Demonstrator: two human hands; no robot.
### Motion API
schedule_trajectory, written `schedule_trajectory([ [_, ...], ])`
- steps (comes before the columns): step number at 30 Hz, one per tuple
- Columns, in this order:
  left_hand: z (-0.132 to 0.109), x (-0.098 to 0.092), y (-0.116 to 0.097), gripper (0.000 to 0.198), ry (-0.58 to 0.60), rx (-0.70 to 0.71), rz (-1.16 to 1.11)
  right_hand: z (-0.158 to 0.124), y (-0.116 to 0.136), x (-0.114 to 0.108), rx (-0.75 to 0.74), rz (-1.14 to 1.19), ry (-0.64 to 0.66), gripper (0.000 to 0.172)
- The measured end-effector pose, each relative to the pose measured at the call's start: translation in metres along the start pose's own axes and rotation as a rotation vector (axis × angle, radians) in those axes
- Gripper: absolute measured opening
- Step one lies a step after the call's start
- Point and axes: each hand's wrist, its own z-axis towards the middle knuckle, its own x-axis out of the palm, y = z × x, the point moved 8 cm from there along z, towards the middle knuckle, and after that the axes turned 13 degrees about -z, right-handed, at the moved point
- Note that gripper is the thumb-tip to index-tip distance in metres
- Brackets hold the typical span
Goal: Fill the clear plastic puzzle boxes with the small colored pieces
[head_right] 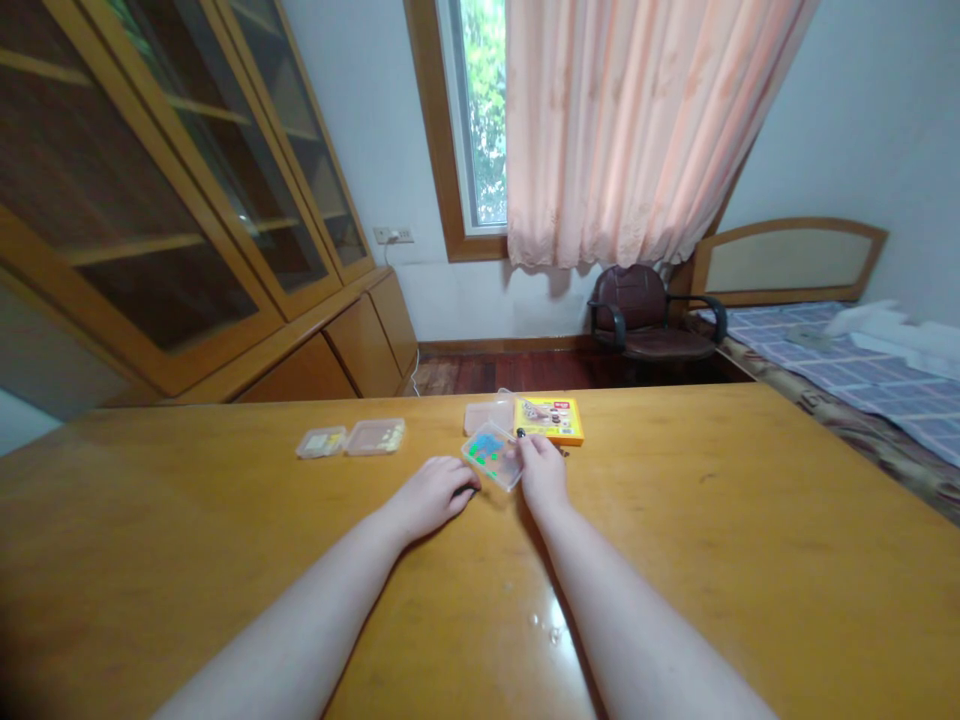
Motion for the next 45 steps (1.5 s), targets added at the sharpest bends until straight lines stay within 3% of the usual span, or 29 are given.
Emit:
schedule_trajectory([
  [7, 0.0, 0.003, 0.005, 0.01, -0.007, -0.004, 0.001, 0.003, -0.007, 0.0, 0.022, -0.005, 0.011, 0.028],
  [11, 0.001, -0.002, 0.009, 0.009, -0.071, -0.045, -0.003, 0.005, -0.01, 0.001, 0.014, -0.004, 0.014, 0.03],
  [16, 0.001, -0.017, 0.028, 0.011, -0.251, -0.186, -0.068, 0.005, -0.009, -0.001, 0.009, -0.003, 0.003, 0.03],
  [19, -0.003, -0.029, 0.039, 0.015, -0.418, -0.238, -0.142, 0.004, -0.008, -0.001, 0.004, -0.018, -0.001, 0.031],
  [22, -0.011, -0.045, 0.039, 0.015, -0.601, -0.208, -0.188, 0.003, -0.007, 0.002, -0.026, -0.069, 0.031, 0.031],
  [24, -0.015, -0.051, 0.032, 0.014, -0.659, -0.152, -0.202, 0.002, -0.005, 0.006, -0.083, -0.151, 0.079, 0.032],
  [26, -0.015, -0.05, 0.022, 0.014, -0.61, -0.09, -0.208, -0.001, -0.003, 0.012, -0.148, -0.237, 0.13, 0.031],
  [30, -0.007, -0.037, 0.007, 0.026, -0.389, -0.023, -0.217, -0.002, -0.002, 0.015, -0.167, -0.246, 0.153, 0.03],
  [35, -0.006, -0.038, 0.023, 0.017, -0.4, -0.172, -0.183, 0.004, -0.009, -0.001, -0.001, -0.055, 0.003, 0.027],
  [41, 0.001, -0.012, 0.017, 0.01, -0.139, -0.12, -0.071, 0.007, -0.012, -0.008, 0.023, 0.021, -0.052, 0.021],
  [45, 0.002, -0.006, 0.01, 0.004, -0.061, -0.104, -0.011, 0.008, -0.014, -0.007, 0.017, 0.012, -0.054, 0.023],
])
